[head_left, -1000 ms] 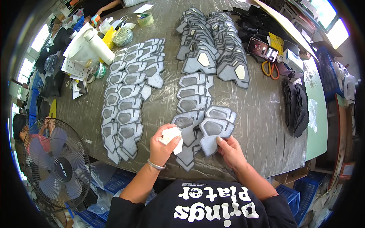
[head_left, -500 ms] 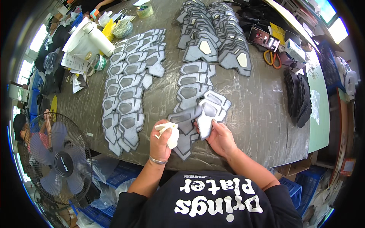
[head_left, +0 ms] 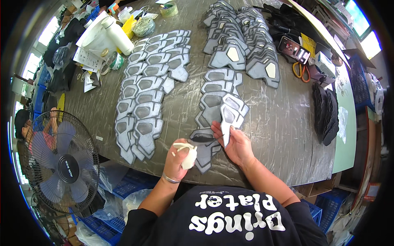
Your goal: The person applies adhesive to several gray and black shoe components using a white applicator, then reaches into a bag for more small white pieces and continues applying them to the components on the table.
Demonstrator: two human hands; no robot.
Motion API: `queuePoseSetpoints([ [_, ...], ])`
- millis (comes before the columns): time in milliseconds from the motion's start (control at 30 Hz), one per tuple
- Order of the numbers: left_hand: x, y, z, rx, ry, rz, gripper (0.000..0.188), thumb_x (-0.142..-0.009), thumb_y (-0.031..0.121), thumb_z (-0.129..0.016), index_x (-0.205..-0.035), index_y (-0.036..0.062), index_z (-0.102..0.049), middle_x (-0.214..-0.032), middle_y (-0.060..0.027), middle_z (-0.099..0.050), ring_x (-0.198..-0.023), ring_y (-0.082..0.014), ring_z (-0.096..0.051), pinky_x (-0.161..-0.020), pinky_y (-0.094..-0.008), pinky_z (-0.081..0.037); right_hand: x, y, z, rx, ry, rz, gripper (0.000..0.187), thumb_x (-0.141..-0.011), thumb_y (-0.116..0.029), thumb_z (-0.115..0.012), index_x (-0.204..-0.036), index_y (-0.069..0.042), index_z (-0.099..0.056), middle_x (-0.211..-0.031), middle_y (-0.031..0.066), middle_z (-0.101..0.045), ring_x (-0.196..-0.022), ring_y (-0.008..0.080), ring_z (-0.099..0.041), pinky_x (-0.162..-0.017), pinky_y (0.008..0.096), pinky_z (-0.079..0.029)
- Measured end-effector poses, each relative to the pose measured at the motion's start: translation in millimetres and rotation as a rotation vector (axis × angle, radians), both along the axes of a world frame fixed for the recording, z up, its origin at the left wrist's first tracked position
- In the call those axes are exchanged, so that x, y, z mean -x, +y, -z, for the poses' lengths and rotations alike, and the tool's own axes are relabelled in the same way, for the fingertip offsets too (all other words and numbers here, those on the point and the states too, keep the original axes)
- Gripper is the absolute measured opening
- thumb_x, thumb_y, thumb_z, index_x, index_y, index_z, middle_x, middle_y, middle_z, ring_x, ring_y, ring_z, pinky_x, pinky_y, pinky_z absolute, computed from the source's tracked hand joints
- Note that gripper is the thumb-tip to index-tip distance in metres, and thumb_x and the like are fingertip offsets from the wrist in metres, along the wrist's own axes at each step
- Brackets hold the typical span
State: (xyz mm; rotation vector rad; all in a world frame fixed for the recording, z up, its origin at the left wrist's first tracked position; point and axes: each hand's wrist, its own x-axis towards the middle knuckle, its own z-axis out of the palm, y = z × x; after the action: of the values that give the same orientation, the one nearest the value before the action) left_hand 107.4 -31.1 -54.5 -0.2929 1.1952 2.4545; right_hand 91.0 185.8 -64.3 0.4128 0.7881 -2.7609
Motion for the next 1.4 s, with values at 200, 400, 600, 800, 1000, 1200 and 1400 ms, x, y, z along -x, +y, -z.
queuePoseSetpoints([
  [200, -21.7, -8.0, -4.6, -0.062, 0.021, 0.037, 0.034, -0.081, 0.018, -0.073, -0.105, 0.008, -0.051, -0.108, -0.0098, -0.052, -0.073, -0.0156, -0.06, -0.056, -0.0284, -0.053, 0.6, -3.8, 8.0, -0.053, 0.03, 0.033, 0.041, -0.1, -0.02, -0.04, -0.129, 0.009, -0.044, -0.129, 0.0201, -0.055, -0.121, 0.0287, -0.053, -0.101, 0.0385, -0.041],
  [400, -30.0, -11.9, -18.0, -0.007, -0.025, 0.001, 0.027, -0.086, 0.018, -0.067, -0.105, 0.009, -0.051, -0.102, -0.007, -0.054, -0.067, -0.0161, -0.059, -0.052, -0.0283, -0.051, 1.8, -5.6, 22.5, -0.028, -0.023, 0.098, 0.034, -0.099, -0.017, -0.041, -0.118, 0.009, -0.051, -0.12, 0.0176, -0.06, -0.111, 0.023, -0.057, -0.098, 0.0348, -0.042],
  [600, -47.2, -63.7, -38.1, -0.145, 0.013, -0.193, 0.03, -0.092, 0.029, -0.059, -0.118, 0.0163, -0.051, -0.101, -0.0046, -0.055, -0.073, -0.0215, -0.057, -0.046, -0.0291, -0.045, 3.1, -5.5, 14.0, 0.036, -0.051, 0.103, 0.023, -0.099, -0.013, -0.047, -0.111, 0.004, -0.055, -0.116, 0.0112, -0.061, -0.11, 0.0197, -0.058, -0.098, 0.0336, -0.043],
  [800, -25.6, -26.1, -50.2, -0.28, -0.245, -0.067, 0.029, -0.093, 0.031, -0.061, -0.116, 0.0155, -0.054, -0.1, -0.0046, -0.058, -0.079, -0.0211, -0.058, -0.053, -0.0297, -0.044, -22.2, 17.6, -7.6, -0.231, 0.228, 0.277, 0.023, -0.098, -0.009, -0.048, -0.119, 0.0, -0.052, -0.121, 0.0103, -0.059, -0.112, 0.0186, -0.057, -0.1, 0.0363, -0.042],
  [1000, 2.4, 56.6, -45.9, -0.096, -0.319, 0.18, 0.028, -0.092, 0.032, -0.062, -0.109, 0.0105, -0.057, -0.092, -0.005, -0.061, -0.073, -0.0181, -0.06, -0.049, -0.0271, -0.045, -70.9, 105.2, -52.0, -0.697, 0.115, 0.259, 0.021, -0.093, -0.007, -0.058, -0.113, 0.0, -0.06, -0.1, 0.0043, -0.066, -0.086, 0.0086, -0.06, -0.074, 0.0236, -0.047],
  [1200, -3.0, 95.6, -35.3, 0.238, -0.012, 0.219, 0.041, -0.083, 0.008, -0.072, -0.118, -0.0015, -0.054, -0.095, -0.0053, -0.064, -0.082, -0.0096, -0.063, -0.069, -0.025, -0.052, -102.1, 127.8, -40.6, -0.744, -0.049, 0.267, 0.021, -0.092, -0.009, -0.06, -0.111, 0.001, -0.06, -0.096, 0.0035, -0.067, -0.081, 0.0071, -0.06, -0.07, 0.0212, -0.046],
  [1400, -11.0, 60.9, -46.4, 0.6, 0.355, 0.16, 0.049, -0.081, 0.005, -0.071, -0.125, -0.0036, -0.05, -0.103, -0.0065, -0.061, -0.089, -0.01, -0.06, -0.08, -0.0252, -0.05, -115.6, 127.3, -41.0, -0.697, -0.125, 0.137, 0.022, -0.09, -0.007, -0.061, -0.111, 0.001, -0.061, -0.09, 0.0001, -0.065, -0.074, 0.0035, -0.055, -0.065, 0.0199, -0.042],
])
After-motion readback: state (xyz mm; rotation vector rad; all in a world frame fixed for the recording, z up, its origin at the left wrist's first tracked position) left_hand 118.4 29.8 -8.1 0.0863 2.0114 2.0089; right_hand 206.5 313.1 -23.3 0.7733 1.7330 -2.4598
